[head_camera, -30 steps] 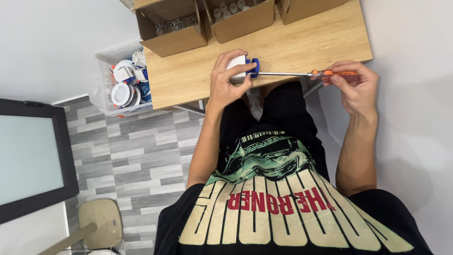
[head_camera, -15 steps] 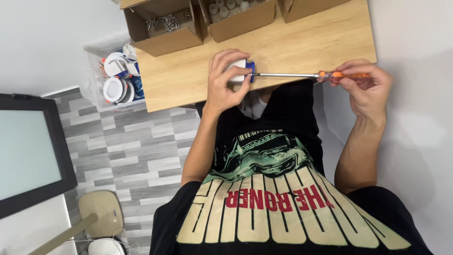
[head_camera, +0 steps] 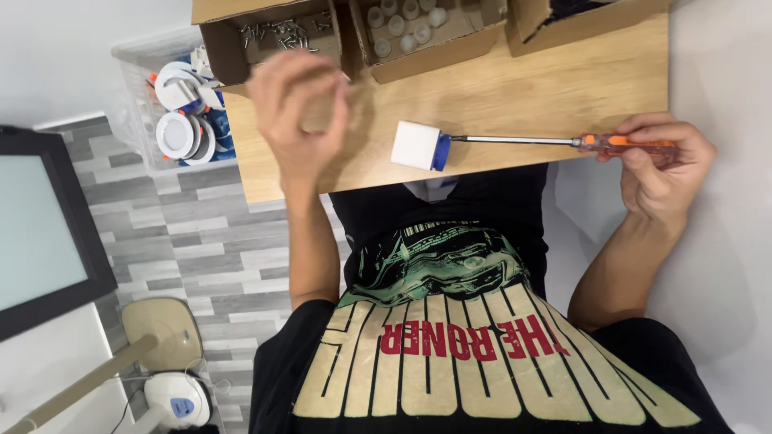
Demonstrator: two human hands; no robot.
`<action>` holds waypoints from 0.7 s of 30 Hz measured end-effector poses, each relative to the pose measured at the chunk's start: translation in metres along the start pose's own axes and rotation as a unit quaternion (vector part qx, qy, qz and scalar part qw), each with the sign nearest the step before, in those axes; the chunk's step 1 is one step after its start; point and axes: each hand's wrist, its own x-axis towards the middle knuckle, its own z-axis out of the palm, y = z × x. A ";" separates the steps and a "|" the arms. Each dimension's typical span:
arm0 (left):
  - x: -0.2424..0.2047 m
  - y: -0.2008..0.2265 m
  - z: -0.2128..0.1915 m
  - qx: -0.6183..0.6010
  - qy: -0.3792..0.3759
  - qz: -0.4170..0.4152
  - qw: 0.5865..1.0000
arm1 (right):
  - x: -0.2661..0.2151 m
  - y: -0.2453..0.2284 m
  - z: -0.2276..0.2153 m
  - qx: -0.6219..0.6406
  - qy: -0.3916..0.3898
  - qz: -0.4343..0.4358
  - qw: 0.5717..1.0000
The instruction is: The person assembles small electrical components on a wooden table. They use a screwdriver to tighten screws on a white and blue plastic housing, then handle a blue plastic socket cover and a white plastic box, placing them into cardboard boxes. The person repeats the screwing action on another housing unit.
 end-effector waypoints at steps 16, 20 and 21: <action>0.024 -0.015 -0.023 0.084 0.012 -0.058 0.995 | 0.032 -0.015 0.016 0.002 0.012 0.034 0.999; 0.007 0.006 0.002 -0.076 -0.087 -0.006 0.993 | 0.051 -0.033 0.037 -0.008 -0.003 0.058 0.998; 0.000 0.010 0.011 -0.138 -0.142 0.011 0.980 | 0.061 -0.044 0.051 -0.016 -0.020 0.059 0.998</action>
